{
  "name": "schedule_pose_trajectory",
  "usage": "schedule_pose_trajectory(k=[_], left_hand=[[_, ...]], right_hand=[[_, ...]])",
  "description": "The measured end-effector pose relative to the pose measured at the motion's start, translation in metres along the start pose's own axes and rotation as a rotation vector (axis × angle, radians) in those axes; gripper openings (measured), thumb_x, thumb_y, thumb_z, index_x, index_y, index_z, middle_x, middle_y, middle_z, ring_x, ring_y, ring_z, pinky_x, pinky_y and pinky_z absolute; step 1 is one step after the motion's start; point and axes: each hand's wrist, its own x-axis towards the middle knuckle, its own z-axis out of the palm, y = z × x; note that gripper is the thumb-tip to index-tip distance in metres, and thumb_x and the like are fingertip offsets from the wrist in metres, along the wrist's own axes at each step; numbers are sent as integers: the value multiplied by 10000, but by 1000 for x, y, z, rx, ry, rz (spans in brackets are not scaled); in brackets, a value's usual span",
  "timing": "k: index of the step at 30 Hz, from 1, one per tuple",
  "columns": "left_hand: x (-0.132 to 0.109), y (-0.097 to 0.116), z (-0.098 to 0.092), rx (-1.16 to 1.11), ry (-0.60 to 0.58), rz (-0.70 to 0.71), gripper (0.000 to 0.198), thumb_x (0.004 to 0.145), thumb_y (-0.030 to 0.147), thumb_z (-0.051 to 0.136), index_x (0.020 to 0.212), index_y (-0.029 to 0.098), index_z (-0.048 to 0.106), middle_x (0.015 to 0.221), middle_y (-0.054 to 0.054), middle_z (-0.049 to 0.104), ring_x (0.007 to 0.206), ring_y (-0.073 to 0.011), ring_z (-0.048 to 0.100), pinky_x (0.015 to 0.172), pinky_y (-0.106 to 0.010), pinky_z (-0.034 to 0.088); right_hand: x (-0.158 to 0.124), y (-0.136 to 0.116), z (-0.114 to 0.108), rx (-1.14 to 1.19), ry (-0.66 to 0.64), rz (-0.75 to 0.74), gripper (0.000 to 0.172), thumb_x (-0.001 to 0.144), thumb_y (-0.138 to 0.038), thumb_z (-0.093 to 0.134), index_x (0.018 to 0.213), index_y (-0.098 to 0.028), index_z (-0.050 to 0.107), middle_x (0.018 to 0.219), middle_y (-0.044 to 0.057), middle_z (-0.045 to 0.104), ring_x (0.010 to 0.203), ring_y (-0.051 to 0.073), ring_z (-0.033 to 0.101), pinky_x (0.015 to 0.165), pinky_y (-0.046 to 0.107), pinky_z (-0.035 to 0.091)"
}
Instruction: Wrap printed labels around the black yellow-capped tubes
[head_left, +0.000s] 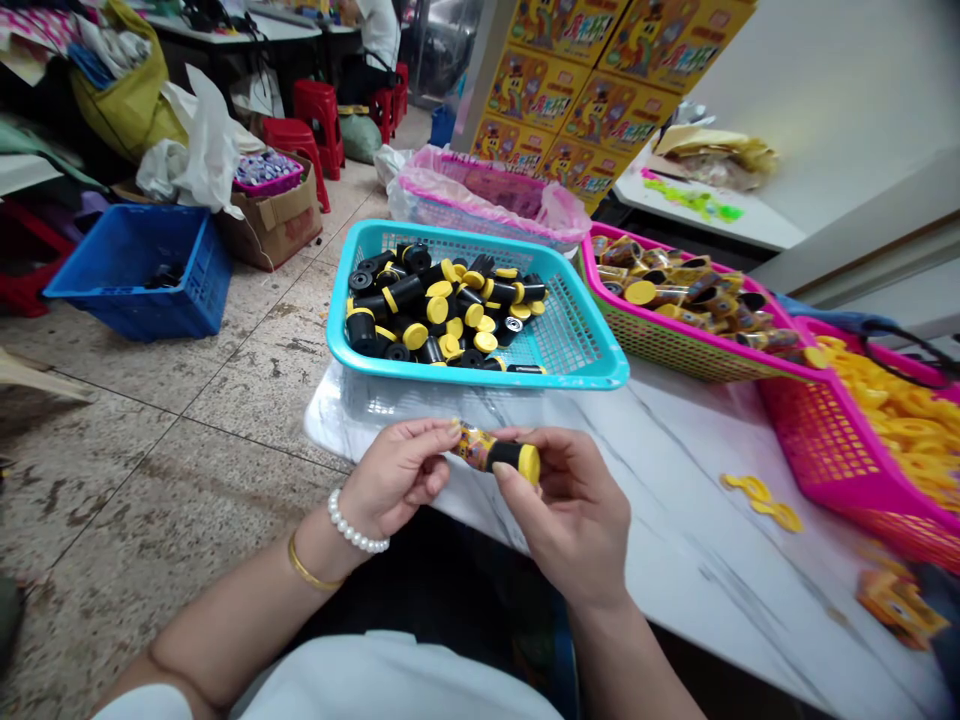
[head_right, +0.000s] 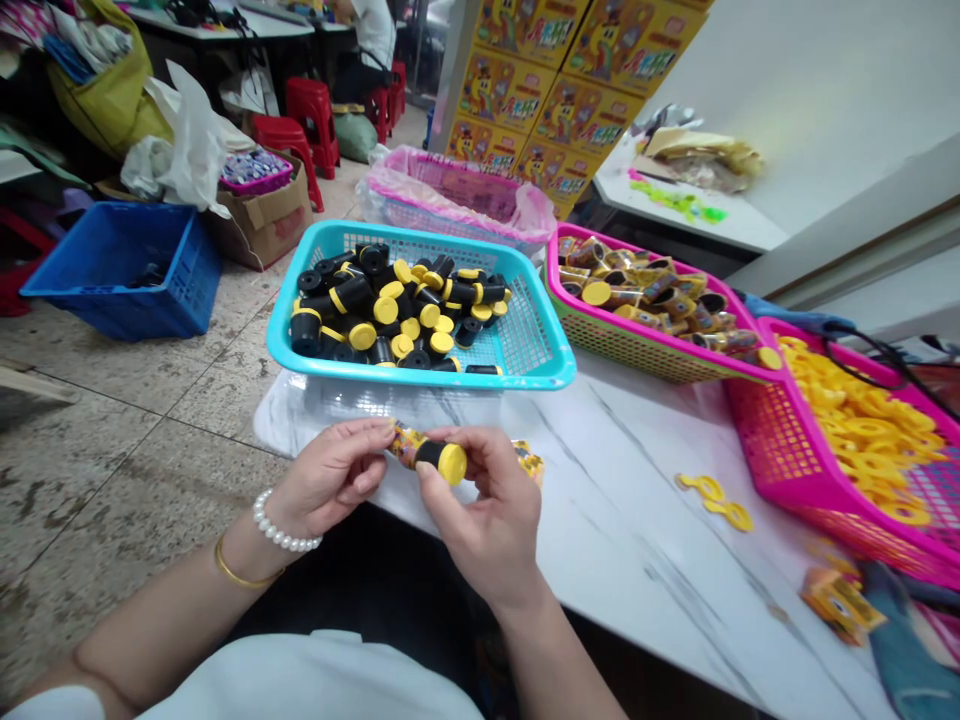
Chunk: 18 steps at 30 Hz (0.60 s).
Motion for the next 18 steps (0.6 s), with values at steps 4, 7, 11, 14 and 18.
schedule_pose_trajectory(k=[4, 7, 11, 14, 18], left_hand=[[-9, -2, -2, 168, 114, 191, 407, 709, 431, 843, 920, 96, 751, 497, 47, 505, 433, -31, 383, 392, -130, 232], [-13, 3, -6, 254, 101, 362, 446, 709, 374, 865, 1071, 144, 740, 749, -8, 650, 614, -64, 533, 547, -149, 430], [-13, 9, -13, 305, -189, 178, 484, 673, 328, 890, 1095, 155, 726, 1014, -85, 710, 864, -161, 652, 742, -256, 538], [-9, 8, -12, 321, -178, 91, 394, 642, 285, 906, 957, 134, 723, 869, -54, 718, 779, -142, 656, 730, -252, 527], [-5, 0, -1, 314, -113, 92, 401, 600, 299, 924, 879, 130, 691, 834, -40, 708, 728, -125, 644, 653, -221, 507]], right_hand=[[-5, 1, -3, 18, 105, -54, 270, 794, -233, 801, 1006, -251, 636, 963, 37, 717, 867, 193, 706, 720, 303, 598], [-9, 3, -6, 92, 81, -75, 281, 785, -286, 822, 1007, -252, 653, 947, 42, 710, 889, 211, 704, 747, 333, 609], [-12, 9, -8, 106, -62, -109, 283, 795, -277, 812, 1047, -255, 684, 975, 61, 704, 947, 237, 680, 812, 378, 595], [-11, 12, -9, 11, -154, -134, 306, 818, -208, 771, 1110, -275, 706, 1042, 72, 671, 995, 243, 646, 858, 410, 575], [-11, 9, -15, -140, -207, -163, 417, 860, -157, 693, 1248, -310, 690, 1048, 65, 628, 934, 212, 632, 851, 407, 563]])
